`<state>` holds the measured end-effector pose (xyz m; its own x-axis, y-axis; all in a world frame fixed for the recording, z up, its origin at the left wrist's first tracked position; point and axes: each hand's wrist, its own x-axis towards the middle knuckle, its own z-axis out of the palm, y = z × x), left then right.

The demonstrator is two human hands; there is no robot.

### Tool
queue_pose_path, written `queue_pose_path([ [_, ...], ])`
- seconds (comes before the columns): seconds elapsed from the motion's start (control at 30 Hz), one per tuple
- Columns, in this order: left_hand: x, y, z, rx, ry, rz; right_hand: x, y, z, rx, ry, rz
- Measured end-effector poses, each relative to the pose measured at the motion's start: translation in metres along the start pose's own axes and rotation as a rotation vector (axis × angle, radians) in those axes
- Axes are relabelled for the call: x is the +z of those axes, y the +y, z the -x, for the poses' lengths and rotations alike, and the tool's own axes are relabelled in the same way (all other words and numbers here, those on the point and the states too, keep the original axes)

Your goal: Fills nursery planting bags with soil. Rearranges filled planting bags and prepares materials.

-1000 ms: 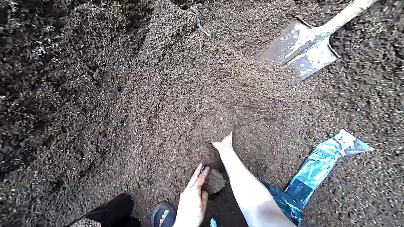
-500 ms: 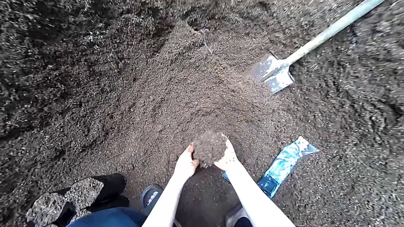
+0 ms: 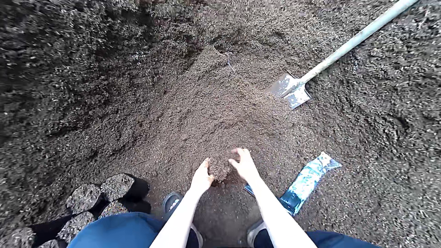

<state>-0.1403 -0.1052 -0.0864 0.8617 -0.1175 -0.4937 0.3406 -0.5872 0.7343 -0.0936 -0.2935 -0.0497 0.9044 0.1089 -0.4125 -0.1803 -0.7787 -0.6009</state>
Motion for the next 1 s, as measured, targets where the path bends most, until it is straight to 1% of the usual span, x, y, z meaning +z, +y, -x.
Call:
queue_pose_path([
  [0.07, 0.004, -0.002, 0.002, -0.015, -0.028, -0.017, 0.014, 0.013, 0.003, 0.129, -0.138, 0.028],
  [0.1, 0.007, -0.004, 0.002, -0.009, -0.037, -0.022, 0.023, 0.015, 0.005, 0.152, -0.191, 0.076],
  [0.13, 0.010, -0.004, 0.002, 0.004, -0.045, -0.031, 0.028, 0.013, 0.006, 0.152, -0.205, 0.155],
  [0.2, 0.009, 0.004, 0.008, 0.029, -0.045, -0.053, 0.024, -0.001, 0.013, 0.120, -0.161, 0.300],
  [0.3, -0.009, 0.025, 0.035, 0.087, 0.028, -0.017, 0.000, -0.024, 0.037, 0.029, -0.050, 0.325],
  [0.33, -0.011, 0.028, 0.046, 0.103, 0.057, -0.003, -0.002, -0.024, 0.046, -0.012, 0.013, 0.300],
  [0.4, -0.006, 0.025, 0.060, 0.120, 0.097, 0.022, 0.009, -0.014, 0.057, -0.080, 0.135, 0.253],
  [0.43, -0.001, 0.019, 0.059, 0.126, 0.108, 0.020, 0.018, -0.008, 0.054, -0.077, 0.147, 0.244],
  [0.47, 0.006, 0.009, 0.052, 0.116, 0.102, -0.002, 0.029, 0.002, 0.046, -0.053, 0.118, 0.247],
  [0.53, 0.023, -0.011, 0.035, 0.056, 0.038, -0.114, 0.050, 0.023, 0.032, 0.005, -0.023, 0.286],
  [0.57, 0.024, -0.013, 0.029, 0.028, 0.005, -0.166, 0.052, 0.025, 0.029, 0.016, -0.085, 0.309],
  [0.6, 0.017, -0.005, 0.027, 0.024, -0.008, -0.193, 0.047, 0.017, 0.028, 0.005, -0.103, 0.321],
  [0.67, -0.003, 0.016, 0.037, 0.072, 0.007, -0.207, 0.031, 0.001, 0.035, -0.029, -0.052, 0.296],
  [0.7, -0.007, 0.019, 0.045, 0.109, 0.022, -0.188, 0.029, 0.001, 0.043, -0.046, -0.003, 0.259],
  [0.77, -0.006, 0.015, 0.046, 0.165, 0.064, -0.166, 0.033, 0.005, 0.046, -0.061, 0.085, 0.205],
  [0.8, -0.002, 0.009, 0.041, 0.177, 0.070, -0.169, 0.039, 0.010, 0.042, -0.055, 0.092, 0.204],
  [0.9, 0.013, -0.010, 0.025, 0.138, 0.041, -0.200, 0.049, 0.023, 0.032, 0.006, -0.036, 0.257],
  [0.93, 0.011, -0.009, 0.023, 0.114, 0.065, -0.153, 0.043, 0.020, 0.031, 0.011, -0.047, 0.252],
  [1.0, 0.014, -0.009, 0.032, 0.017, 0.196, 0.004, 0.034, 0.022, 0.041, -0.036, -0.013, 0.259],
])
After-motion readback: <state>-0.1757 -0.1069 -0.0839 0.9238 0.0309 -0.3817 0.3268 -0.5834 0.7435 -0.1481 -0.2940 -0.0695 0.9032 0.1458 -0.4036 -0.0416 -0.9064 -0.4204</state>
